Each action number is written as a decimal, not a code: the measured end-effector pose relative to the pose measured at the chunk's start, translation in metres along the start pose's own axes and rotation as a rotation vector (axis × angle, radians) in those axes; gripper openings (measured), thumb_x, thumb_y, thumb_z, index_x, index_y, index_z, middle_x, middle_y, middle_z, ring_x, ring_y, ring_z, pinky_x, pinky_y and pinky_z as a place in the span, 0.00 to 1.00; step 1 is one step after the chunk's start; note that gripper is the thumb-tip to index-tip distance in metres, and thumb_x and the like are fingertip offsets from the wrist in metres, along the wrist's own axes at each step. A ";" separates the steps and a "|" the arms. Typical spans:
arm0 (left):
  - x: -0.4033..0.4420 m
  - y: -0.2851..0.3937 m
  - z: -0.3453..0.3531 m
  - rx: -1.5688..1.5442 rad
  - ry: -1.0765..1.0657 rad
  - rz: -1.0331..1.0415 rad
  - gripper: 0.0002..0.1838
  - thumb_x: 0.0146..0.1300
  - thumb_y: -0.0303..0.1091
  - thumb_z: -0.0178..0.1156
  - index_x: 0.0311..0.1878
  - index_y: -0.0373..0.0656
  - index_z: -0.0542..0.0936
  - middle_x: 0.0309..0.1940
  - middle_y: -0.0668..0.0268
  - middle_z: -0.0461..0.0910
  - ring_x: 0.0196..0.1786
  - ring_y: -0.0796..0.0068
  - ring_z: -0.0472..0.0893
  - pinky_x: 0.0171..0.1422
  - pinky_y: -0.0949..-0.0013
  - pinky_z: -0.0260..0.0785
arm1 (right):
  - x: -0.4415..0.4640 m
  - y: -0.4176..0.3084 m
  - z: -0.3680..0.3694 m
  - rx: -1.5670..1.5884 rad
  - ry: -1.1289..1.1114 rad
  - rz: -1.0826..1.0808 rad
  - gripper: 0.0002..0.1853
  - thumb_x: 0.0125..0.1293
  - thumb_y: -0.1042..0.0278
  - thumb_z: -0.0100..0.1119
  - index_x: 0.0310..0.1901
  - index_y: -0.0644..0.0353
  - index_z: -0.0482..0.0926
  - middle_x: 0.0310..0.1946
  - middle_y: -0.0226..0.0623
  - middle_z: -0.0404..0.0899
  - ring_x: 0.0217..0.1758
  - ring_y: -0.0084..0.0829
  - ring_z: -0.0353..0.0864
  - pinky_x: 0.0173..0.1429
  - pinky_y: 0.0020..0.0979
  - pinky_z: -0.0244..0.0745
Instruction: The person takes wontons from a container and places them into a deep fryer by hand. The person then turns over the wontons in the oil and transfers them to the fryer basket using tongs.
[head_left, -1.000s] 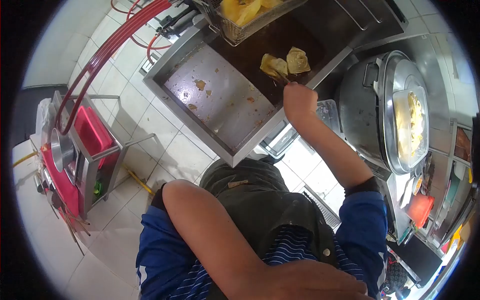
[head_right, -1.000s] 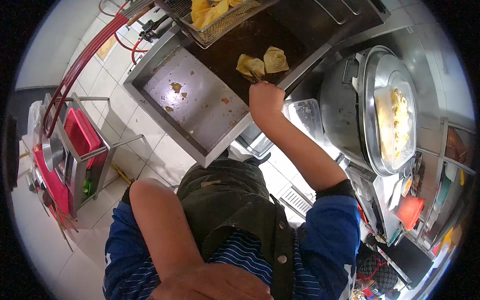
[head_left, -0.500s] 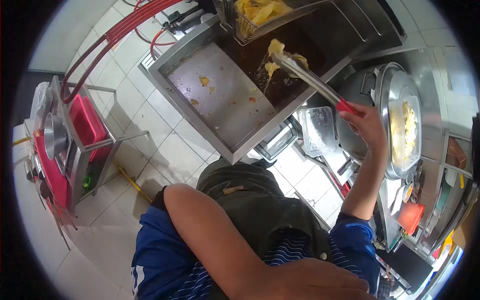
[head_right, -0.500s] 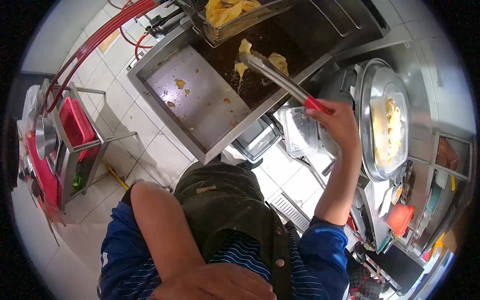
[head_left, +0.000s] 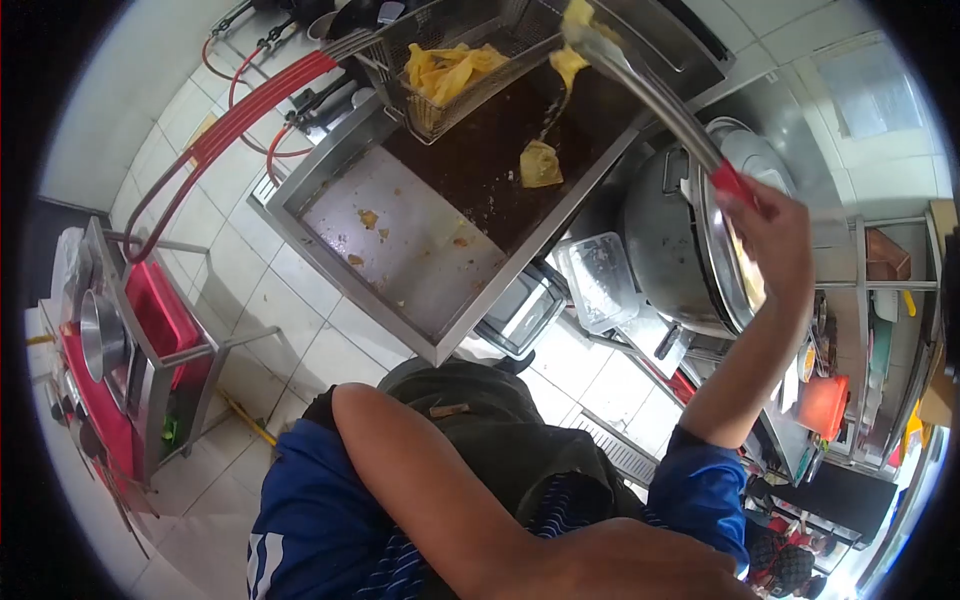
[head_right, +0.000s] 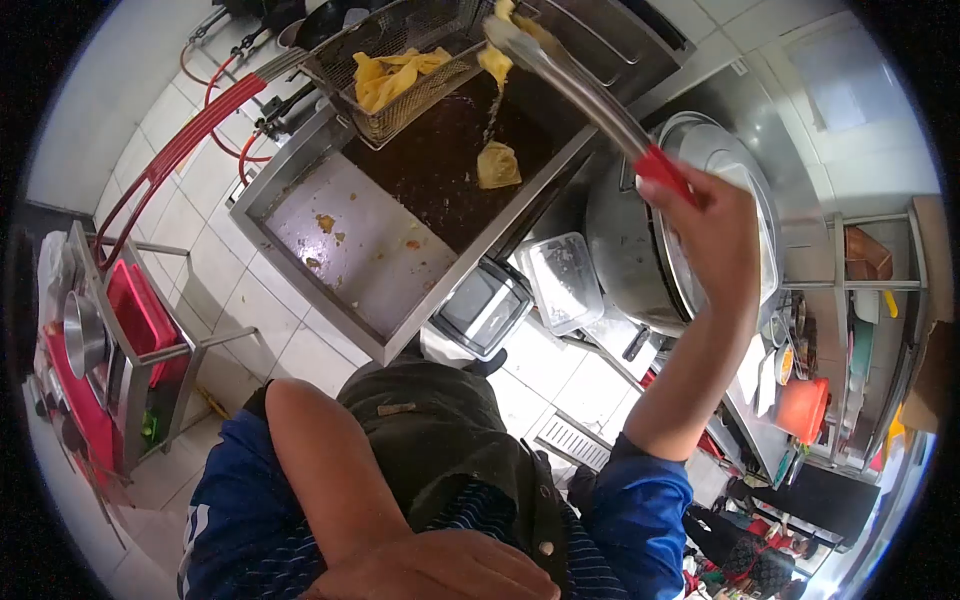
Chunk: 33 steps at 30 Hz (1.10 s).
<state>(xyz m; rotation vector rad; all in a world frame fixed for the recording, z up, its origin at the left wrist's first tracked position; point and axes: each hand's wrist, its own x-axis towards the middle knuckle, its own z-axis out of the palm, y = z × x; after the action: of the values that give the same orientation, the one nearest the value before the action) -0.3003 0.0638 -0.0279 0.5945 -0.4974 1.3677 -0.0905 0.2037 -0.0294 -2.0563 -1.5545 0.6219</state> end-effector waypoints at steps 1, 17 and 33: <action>0.000 0.000 -0.001 -0.009 0.023 -0.007 0.39 0.55 0.59 0.36 0.47 0.25 0.70 0.40 0.48 0.74 0.35 0.59 0.76 0.38 0.66 0.67 | 0.009 -0.011 0.004 -0.061 0.037 -0.116 0.19 0.53 0.66 0.63 0.47 0.63 0.77 0.16 0.22 0.68 0.15 0.11 0.60 0.18 0.17 0.53; -0.009 0.046 -0.032 0.147 0.231 0.153 0.39 0.55 0.59 0.36 0.46 0.25 0.71 0.37 0.48 0.75 0.34 0.59 0.77 0.36 0.66 0.68 | 0.127 -0.113 0.105 -0.703 -0.001 -0.717 0.21 0.49 0.58 0.62 0.43 0.61 0.79 0.30 0.42 0.80 0.33 0.33 0.79 0.41 0.32 0.69; 0.007 0.093 -0.071 0.067 -0.044 -0.396 0.30 0.61 0.51 0.42 0.50 0.27 0.69 0.41 0.51 0.74 0.37 0.65 0.74 0.42 0.69 0.66 | 0.155 -0.118 0.092 -0.860 0.195 -0.260 0.20 0.44 0.54 0.65 0.37 0.59 0.80 0.31 0.44 0.79 0.37 0.39 0.79 0.42 0.36 0.70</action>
<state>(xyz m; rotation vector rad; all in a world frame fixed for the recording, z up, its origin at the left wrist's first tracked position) -0.3922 0.1248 -0.0677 0.7368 -0.3466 0.9989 -0.1964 0.3914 -0.0381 -2.2960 -2.1405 -0.4218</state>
